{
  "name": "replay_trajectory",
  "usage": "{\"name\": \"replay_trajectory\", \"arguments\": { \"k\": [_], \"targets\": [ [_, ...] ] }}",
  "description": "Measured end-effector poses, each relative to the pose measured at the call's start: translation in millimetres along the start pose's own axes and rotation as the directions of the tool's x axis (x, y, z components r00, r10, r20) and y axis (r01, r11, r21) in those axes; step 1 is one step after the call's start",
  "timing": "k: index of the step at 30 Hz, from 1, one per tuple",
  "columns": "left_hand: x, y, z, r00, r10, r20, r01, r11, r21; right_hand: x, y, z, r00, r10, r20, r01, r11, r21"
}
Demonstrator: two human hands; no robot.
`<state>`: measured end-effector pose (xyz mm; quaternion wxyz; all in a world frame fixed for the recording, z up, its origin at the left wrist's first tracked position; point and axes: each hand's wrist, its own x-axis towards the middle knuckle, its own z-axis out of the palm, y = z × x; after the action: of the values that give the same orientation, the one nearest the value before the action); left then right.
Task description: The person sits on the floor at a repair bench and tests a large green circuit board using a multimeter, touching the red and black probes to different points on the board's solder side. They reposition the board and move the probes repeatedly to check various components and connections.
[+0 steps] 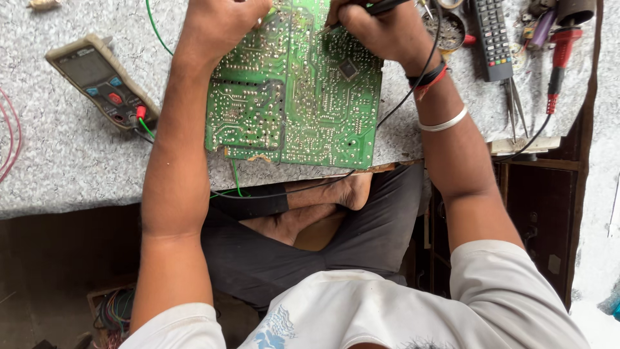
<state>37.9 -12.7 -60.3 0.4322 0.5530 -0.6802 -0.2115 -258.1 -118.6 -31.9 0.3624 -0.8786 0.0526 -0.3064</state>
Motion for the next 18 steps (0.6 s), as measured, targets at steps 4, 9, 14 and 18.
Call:
{"name": "replay_trajectory", "arguments": {
  "k": [4, 9, 14, 18],
  "targets": [
    [0.4, 11.9, -1.7, 0.994, -0.111, -0.003, 0.108, 0.969, -0.223, -1.2, -6.1, -1.7, 0.999, 0.047, -0.013, -0.047, 0.998, -0.03],
    [1.4, 20.5, -2.6, 0.995, -0.103, -0.01, 0.095, 0.948, -0.304, -0.3, -7.0, 1.1, 0.993, 0.117, -0.032, -0.116, 0.992, 0.047],
    [3.1, 21.1, -5.8, 0.992, -0.127, 0.008, 0.123, 0.948, -0.295, 7.3, -12.0, -0.5, 0.992, 0.122, -0.018, -0.123, 0.991, -0.046],
    [2.0, 21.7, -7.5, 0.995, -0.103, 0.001, 0.099, 0.953, -0.287, 10.6, -20.9, -1.7, 0.994, 0.109, -0.019, -0.11, 0.993, -0.052]
  ]
}}
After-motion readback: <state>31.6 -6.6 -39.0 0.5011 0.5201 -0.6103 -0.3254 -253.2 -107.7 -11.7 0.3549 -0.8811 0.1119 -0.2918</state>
